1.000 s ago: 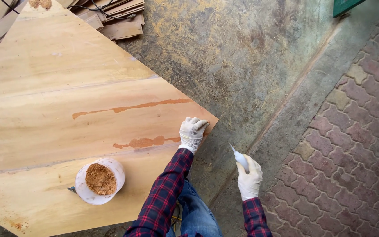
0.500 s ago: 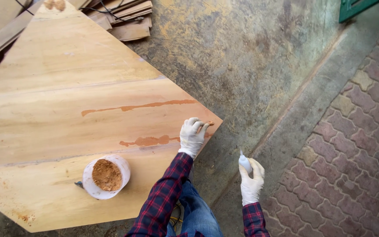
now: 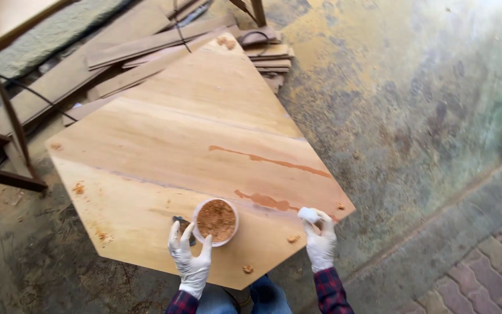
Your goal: Filling gaps and sanding a wooden tabletop in a workshop.
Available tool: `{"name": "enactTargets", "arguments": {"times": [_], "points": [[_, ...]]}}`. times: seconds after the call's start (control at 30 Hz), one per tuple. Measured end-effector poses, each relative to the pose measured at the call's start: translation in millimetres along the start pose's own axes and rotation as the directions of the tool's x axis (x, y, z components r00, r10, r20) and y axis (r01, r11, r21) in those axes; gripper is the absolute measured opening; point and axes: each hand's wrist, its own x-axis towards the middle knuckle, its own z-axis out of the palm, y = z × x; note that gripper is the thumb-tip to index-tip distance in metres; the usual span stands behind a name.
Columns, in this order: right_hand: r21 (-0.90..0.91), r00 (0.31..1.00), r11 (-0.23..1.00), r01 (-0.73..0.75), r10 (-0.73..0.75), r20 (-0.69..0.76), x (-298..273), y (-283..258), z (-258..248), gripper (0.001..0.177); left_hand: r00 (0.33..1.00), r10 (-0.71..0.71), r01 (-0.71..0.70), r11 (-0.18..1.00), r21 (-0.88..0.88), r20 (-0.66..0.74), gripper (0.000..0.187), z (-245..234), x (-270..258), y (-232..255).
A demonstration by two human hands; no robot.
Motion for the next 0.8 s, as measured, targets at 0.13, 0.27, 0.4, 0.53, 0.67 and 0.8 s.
{"name": "enactTargets", "arguments": {"times": [0.13,0.27,0.4,0.53,0.67,0.8], "points": [[-0.336,0.997,0.942,-0.02,0.044,0.063,29.1,17.2,92.2,0.033,0.982,-0.168,0.174,0.983,-0.063,0.084,0.064,-10.2,-4.7,-27.3],[-0.217,0.955,0.974,0.065,0.002,0.296,48.2,43.0,173.5,0.032,0.952,-0.299,0.304,0.949,-0.087,0.067,0.058,-11.8,-26.4,-38.6],[-0.297,0.891,0.926,0.235,-0.083,0.446,55.2,38.8,229.1,0.035,0.851,-0.522,0.519,0.853,-0.058,-0.057,0.049,-18.4,-40.7,-77.4],[-0.152,0.874,0.987,0.059,0.022,0.485,52.3,27.6,238.8,0.04,0.72,-0.694,0.692,0.717,-0.085,-0.004,0.045,-21.4,-32.2,-119.6],[-0.363,0.96,0.911,0.195,-0.103,0.259,17.6,-27.9,188.1,0.036,0.819,-0.572,0.574,0.817,-0.052,0.039,0.051,-20.5,14.8,-132.5],[-0.392,0.851,0.835,0.386,-0.158,0.502,-84.2,-101.8,155.7,0.015,0.931,-0.123,0.069,0.984,0.165,0.344,0.07,-24.1,80.4,-141.5]]}}
